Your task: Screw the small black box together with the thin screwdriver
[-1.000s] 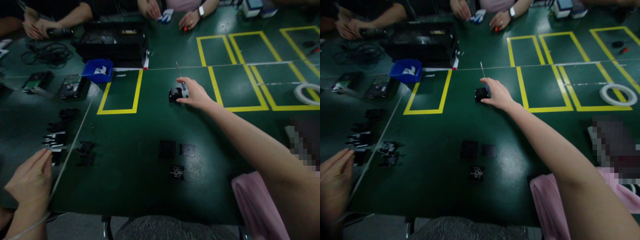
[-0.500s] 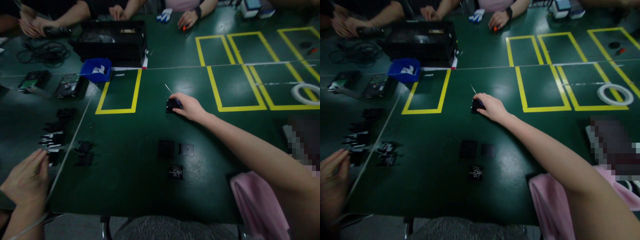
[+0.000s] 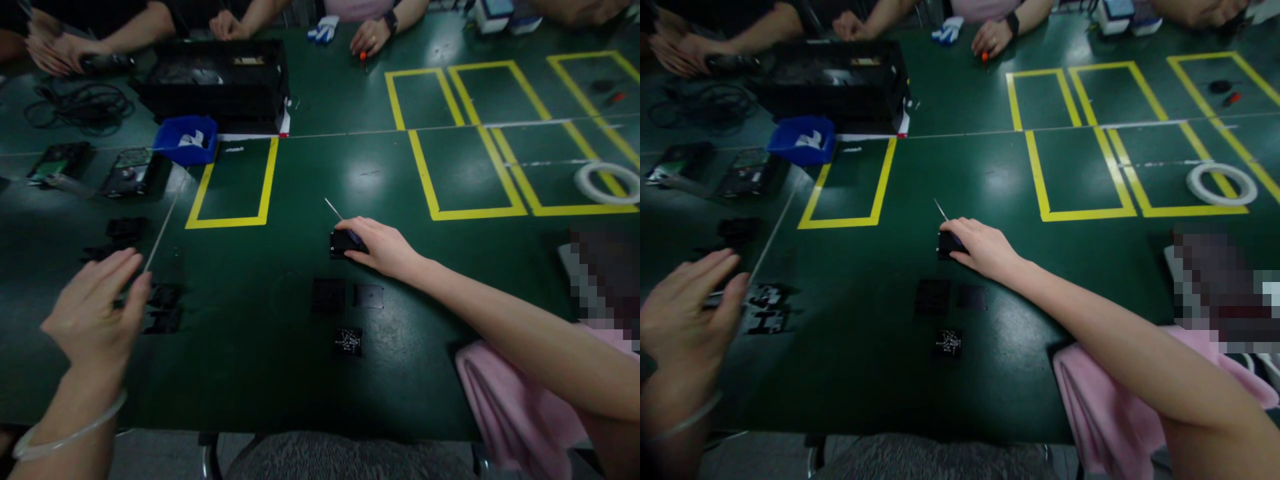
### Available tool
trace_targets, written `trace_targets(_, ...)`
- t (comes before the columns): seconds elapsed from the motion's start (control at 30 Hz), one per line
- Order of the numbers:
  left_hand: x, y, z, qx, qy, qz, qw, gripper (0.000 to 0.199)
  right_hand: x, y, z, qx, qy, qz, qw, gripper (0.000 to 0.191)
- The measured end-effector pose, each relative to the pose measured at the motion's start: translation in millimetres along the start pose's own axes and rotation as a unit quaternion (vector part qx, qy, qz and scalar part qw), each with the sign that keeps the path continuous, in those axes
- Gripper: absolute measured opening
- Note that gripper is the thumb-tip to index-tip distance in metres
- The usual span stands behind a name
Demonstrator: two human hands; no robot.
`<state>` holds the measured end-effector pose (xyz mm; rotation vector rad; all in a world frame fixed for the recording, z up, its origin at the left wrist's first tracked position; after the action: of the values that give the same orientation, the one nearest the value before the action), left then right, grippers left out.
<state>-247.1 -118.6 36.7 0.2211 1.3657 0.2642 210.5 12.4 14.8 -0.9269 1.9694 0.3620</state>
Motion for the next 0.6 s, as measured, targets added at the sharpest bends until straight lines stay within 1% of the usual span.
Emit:
trace_targets(0.03, 3.5, 12, 27, 0.077, 0.026, -0.001, 0.997, 0.040, 0, -1, -1, -0.008, 0.013, -0.002, 1.000, 0.045)
trace_targets(0.07, 8.3, 24, 54, 0.138, 0.028, -0.009, 0.990, 0.042, 0, -3, -2, -0.016, 0.031, -0.003, 0.999, 0.045)
trace_targets(0.13, 21.7, 45, 105, 0.250, -0.008, -0.053, 0.967, 0.042, -3, -5, -2, -0.032, 0.079, 0.005, 0.996, 0.045)
trace_targets(0.17, 29.7, 54, 128, 0.279, -0.045, -0.075, 0.956, 0.040, -6, -6, -1, -0.035, 0.106, 0.019, 0.994, 0.046)
trace_targets(0.23, 48.2, 69, 167, 0.322, -0.081, -0.150, 0.931, 0.041, -13, -8, 2, -0.040, 0.171, 0.054, 0.983, 0.046)
trace_targets(0.3, 65.3, 80, 195, 0.358, -0.114, -0.194, 0.906, 0.047, -20, -10, 6, -0.035, 0.224, 0.093, 0.969, 0.046)
trace_targets(0.33, 72.0, 84, 205, 0.363, -0.128, -0.203, 0.900, 0.046, -23, -12, 7, -0.034, 0.243, 0.106, 0.964, 0.046)
trace_targets(0.37, 76.8, 86, 212, 0.363, -0.144, -0.202, 0.898, 0.039, -25, -15, 8, -0.032, 0.254, 0.118, 0.959, 0.045)
trace_targets(0.43, 80.4, 87, 219, 0.353, -0.182, -0.191, 0.898, 0.024, -28, -24, 6, -0.027, 0.256, 0.135, 0.957, 0.044)
trace_targets(0.5, 77.3, 82, 218, 0.352, -0.210, -0.184, 0.893, 0.013, -27, -37, 0, -0.014, 0.235, 0.137, 0.962, 0.042)
trace_targets(0.53, 74.6, 78, 216, 0.359, -0.216, -0.190, 0.888, 0.010, -25, -44, -3, -0.009, 0.214, 0.129, 0.968, 0.042)
trace_targets(0.6, 69.7, 68, 211, 0.374, -0.221, -0.221, 0.873, 0.010, -20, -59, -12, -0.005, 0.168, 0.112, 0.979, 0.042)
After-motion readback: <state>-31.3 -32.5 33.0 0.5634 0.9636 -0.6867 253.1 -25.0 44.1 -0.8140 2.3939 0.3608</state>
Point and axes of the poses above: each hand's wrist, its own y-axis towards the middle knuckle, its own x-axis out of the palm, z = x × y, the point moved 1 cm from there along y, towards the middle knuckle, and after that the axes turned 14 degrees about -z, right-handed, at the moved point
